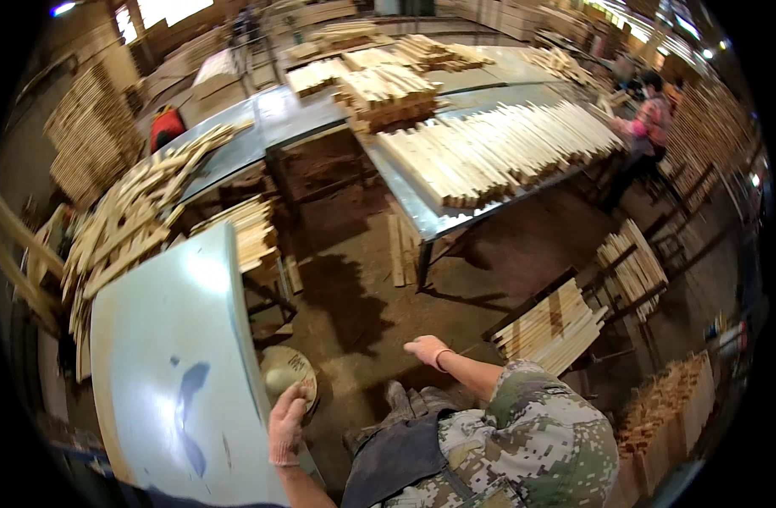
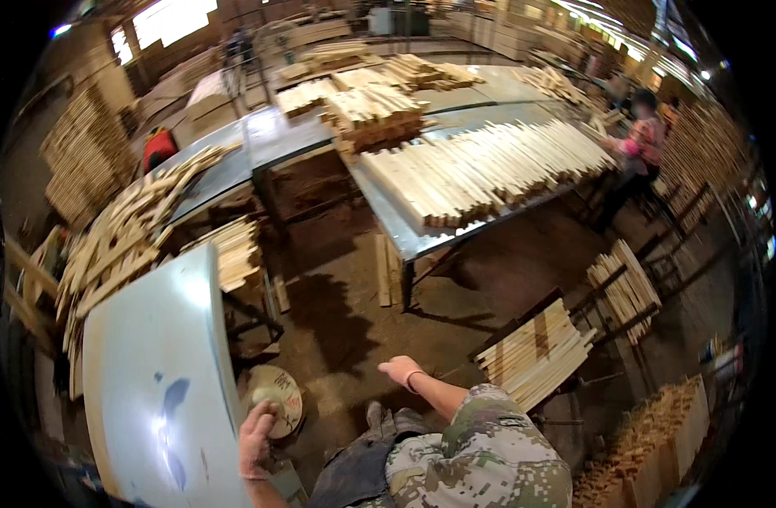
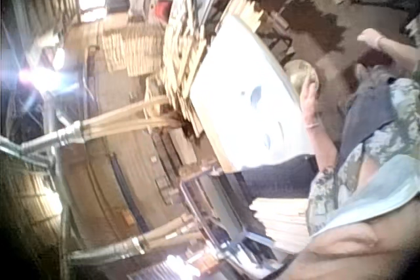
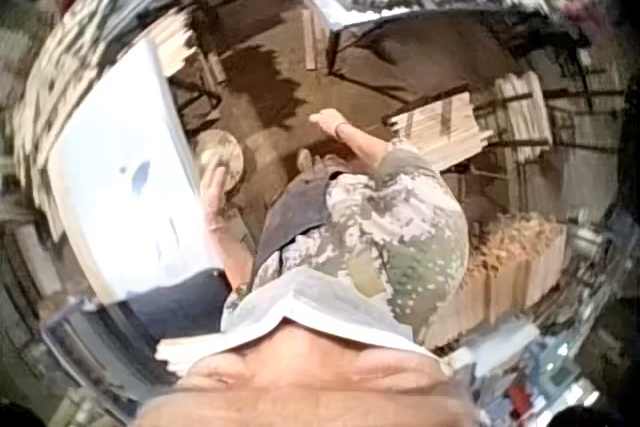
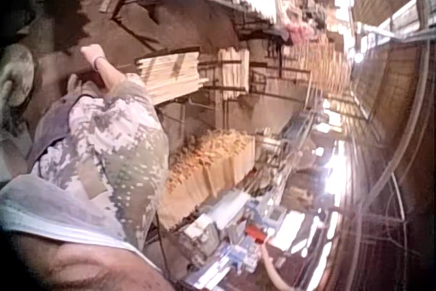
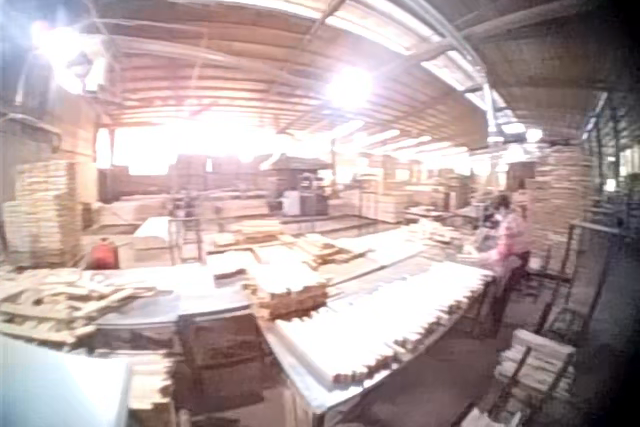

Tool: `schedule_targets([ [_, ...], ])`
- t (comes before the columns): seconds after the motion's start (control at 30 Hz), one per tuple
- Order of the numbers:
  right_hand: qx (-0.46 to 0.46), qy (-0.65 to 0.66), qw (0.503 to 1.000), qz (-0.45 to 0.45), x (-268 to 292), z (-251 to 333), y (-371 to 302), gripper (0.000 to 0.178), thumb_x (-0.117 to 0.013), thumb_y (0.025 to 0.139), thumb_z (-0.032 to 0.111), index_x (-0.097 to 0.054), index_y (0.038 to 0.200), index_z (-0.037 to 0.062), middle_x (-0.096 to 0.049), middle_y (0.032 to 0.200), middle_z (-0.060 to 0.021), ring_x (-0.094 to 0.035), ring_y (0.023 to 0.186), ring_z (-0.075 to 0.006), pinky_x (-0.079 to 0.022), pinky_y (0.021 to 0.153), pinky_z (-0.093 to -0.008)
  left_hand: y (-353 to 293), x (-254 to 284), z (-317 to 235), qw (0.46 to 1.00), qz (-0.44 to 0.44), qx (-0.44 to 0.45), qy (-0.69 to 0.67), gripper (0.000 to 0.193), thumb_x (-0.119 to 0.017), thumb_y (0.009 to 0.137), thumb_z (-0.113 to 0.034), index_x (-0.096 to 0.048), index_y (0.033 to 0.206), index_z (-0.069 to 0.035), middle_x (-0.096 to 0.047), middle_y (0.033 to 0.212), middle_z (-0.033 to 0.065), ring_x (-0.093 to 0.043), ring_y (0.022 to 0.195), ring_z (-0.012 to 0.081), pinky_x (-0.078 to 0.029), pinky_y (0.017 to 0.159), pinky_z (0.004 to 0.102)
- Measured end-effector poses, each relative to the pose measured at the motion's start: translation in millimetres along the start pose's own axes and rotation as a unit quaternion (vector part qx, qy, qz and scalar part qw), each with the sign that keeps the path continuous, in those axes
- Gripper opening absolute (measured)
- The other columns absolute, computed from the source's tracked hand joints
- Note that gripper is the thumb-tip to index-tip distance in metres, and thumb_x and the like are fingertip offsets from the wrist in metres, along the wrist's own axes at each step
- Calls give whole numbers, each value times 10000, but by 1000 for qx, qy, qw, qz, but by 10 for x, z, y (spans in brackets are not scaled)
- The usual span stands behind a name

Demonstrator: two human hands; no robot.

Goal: The person repeatedly picks up stacks of light-colored wooden planks from a metal table and places them onto a moving conveyor belt. The person aligns the planks on the belt and continues the cycle of picking, placing, and aligning throughout the clip.

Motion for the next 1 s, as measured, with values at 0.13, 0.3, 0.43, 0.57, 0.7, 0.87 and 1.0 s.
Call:
schedule_targets([
  [0.13,-72,-127,989,-32,416,-1441,-60,334,-576,982,310,-716,1059,17,-751,1009,-246,-705,1020,-442,-547,847,-529,1256,-135,1503,994,18,106,-9,376,-684,1024,-204,-699,1306,44,-730,1149,47,-655,998,152,-525,880,298],
  [0.3,-356,93,930,2,503,-1914,-794,574,-632,929,486,-754,1114,-43,-732,1196,-304,-685,1139,-456,-530,960,-497,1388,149,2934,893,-109,416,129,352,-669,956,-305,-694,1055,32,-637,931,95,-547,802,230,-478,747,449],
  [0.43,-457,184,869,-41,-7,-2208,-1257,486,-670,931,431,-771,1018,-36,-775,981,-217,-742,911,-343,-571,797,-463,1694,-118,2954,845,-19,504,179,334,-663,959,-313,-706,1025,11,-654,922,109,-581,803,246,-500,748,448],
  [0.57,-353,78,925,113,-44,-2134,-1073,299,-669,975,338,-801,1154,138,-785,1058,-118,-723,887,-267,-571,785,-415,2367,-228,2811,826,15,526,202,318,-656,961,-321,-717,996,-11,-671,913,123,-614,804,262,-522,750,447],
  [0.7,-361,105,923,82,627,-1806,-256,335,-684,934,359,-779,1153,125,-777,1041,-173,-742,923,-308,-573,832,-437,3366,-240,2503,831,38,512,214,308,-649,964,-329,-728,966,-32,-688,904,137,-647,805,278,-544,751,446],
  [0.87,-224,178,952,-107,1909,-1780,946,506,-661,947,443,-709,1061,-47,-739,977,-271,-720,931,-419,-538,841,-492,5430,-875,1822,942,42,274,189,394,-624,969,-400,-582,693,-122,-527,596,69,-553,561,250,-397,534,445],
  [1.0,-300,196,911,-207,3040,-1345,1395,671,-714,952,418,-617,1424,-48,-672,1404,-259,-635,1318,-356,-491,1101,-416,6792,-2100,670,953,91,231,174,333,-625,1015,-321,-491,736,-199,-461,640,-35,-438,522,155,-331,504,346],
])
Point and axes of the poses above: each hand's wrist, its own y-axis towards the middle knuckle, its own x-axis out of the back of the hand, z = x × y, the point moved 3 cm from there along y, towards the middle knuckle
